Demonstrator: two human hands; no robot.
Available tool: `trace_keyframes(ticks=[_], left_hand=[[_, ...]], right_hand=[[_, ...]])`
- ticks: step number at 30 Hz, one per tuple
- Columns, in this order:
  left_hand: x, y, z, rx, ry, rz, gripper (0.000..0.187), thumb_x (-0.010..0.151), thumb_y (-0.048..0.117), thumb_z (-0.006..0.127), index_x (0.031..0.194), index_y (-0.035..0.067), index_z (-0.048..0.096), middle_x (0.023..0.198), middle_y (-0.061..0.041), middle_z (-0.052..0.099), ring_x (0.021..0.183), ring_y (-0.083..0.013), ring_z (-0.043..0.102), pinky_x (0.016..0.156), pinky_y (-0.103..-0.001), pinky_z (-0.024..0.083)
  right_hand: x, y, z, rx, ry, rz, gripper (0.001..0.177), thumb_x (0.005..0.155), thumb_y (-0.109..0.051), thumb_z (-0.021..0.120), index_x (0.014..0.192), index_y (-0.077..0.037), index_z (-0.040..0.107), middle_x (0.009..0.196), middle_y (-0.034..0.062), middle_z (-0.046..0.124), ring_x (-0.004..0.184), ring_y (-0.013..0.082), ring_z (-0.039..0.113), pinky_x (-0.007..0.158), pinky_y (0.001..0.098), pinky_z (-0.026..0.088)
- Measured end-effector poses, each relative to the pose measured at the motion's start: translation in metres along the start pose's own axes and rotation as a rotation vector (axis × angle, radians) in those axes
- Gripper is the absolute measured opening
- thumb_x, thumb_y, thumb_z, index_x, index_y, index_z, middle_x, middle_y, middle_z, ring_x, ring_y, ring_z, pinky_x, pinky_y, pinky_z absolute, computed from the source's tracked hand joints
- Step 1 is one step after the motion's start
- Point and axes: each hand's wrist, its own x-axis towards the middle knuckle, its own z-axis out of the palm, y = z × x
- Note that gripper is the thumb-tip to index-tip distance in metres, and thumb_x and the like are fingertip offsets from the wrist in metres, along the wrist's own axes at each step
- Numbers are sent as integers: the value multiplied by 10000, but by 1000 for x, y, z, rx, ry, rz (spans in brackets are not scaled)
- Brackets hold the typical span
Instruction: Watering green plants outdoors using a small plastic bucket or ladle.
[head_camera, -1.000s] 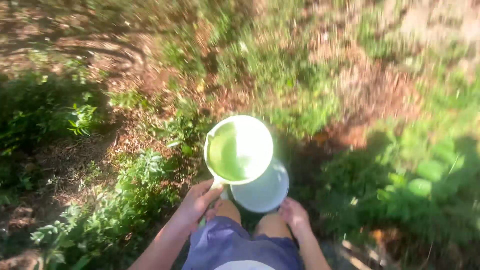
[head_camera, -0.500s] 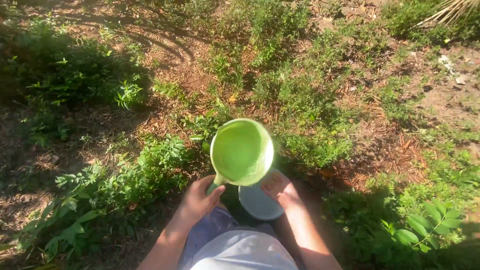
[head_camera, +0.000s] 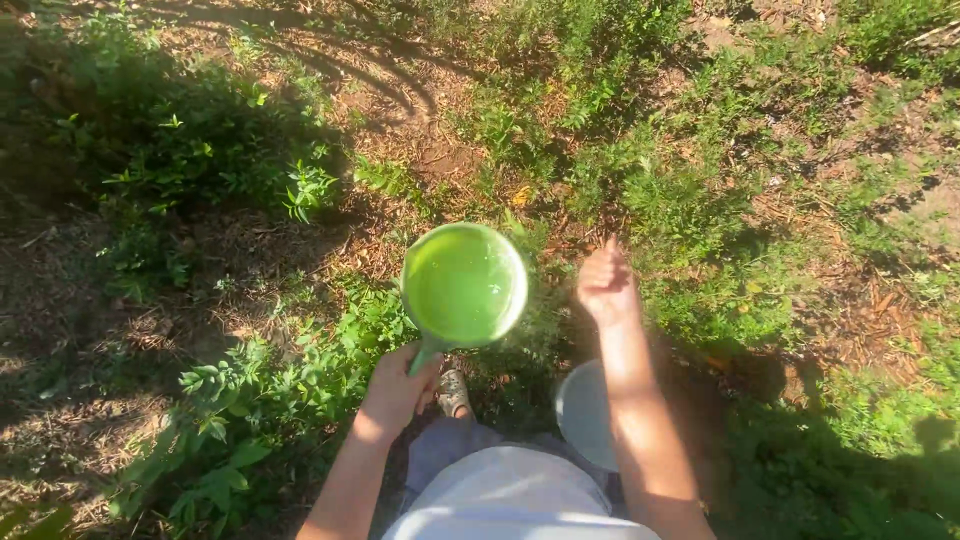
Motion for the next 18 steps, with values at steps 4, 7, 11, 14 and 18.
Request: trace_keyframes(ticks=[4,7,11,14,18], left_hand=[[12,-3,-80,7,194,-104,201,944,199,680,905,4,647,555,-18,554,412,-97,460,376,-278,370],[14,-17,-126,-32,303,-67,202,959,195,672,888,11,629,570,-18,547,418,-89,464,375,-271,361],[10,-25,-159,-227,495,-43,172,964,171,663,906,9,665,594,-29,542,419,-95,425,371,-271,300],[11,-21,-173,-207,555,-21,169,970,174,661,918,15,678,624,-23,581,435,-85,456,389,-262,335],[38,-45,-187,-264,581,-90,186,958,164,675,897,-9,644,640,-34,585,426,-105,458,384,-280,352]], right_hand=[[67,-73,88,-587,168,217,555,1085,-534,424,1402,-105,578,1388,208,603,1313,395,528,1161,529,393],[81,-113,128,-1026,325,356,800,912,-678,384,1591,-256,417,1563,147,435,1421,390,359,1159,585,252],[115,-105,104,-1047,321,373,1000,815,-722,591,1633,-225,301,1698,113,280,1518,332,268,1198,577,206],[141,-72,88,-1166,378,448,1000,821,-663,637,1640,-226,263,1728,70,210,1559,281,198,1239,554,129],[159,-25,97,-1128,379,439,1131,708,-570,726,1649,-253,186,1712,68,243,1551,263,221,1245,548,121]])
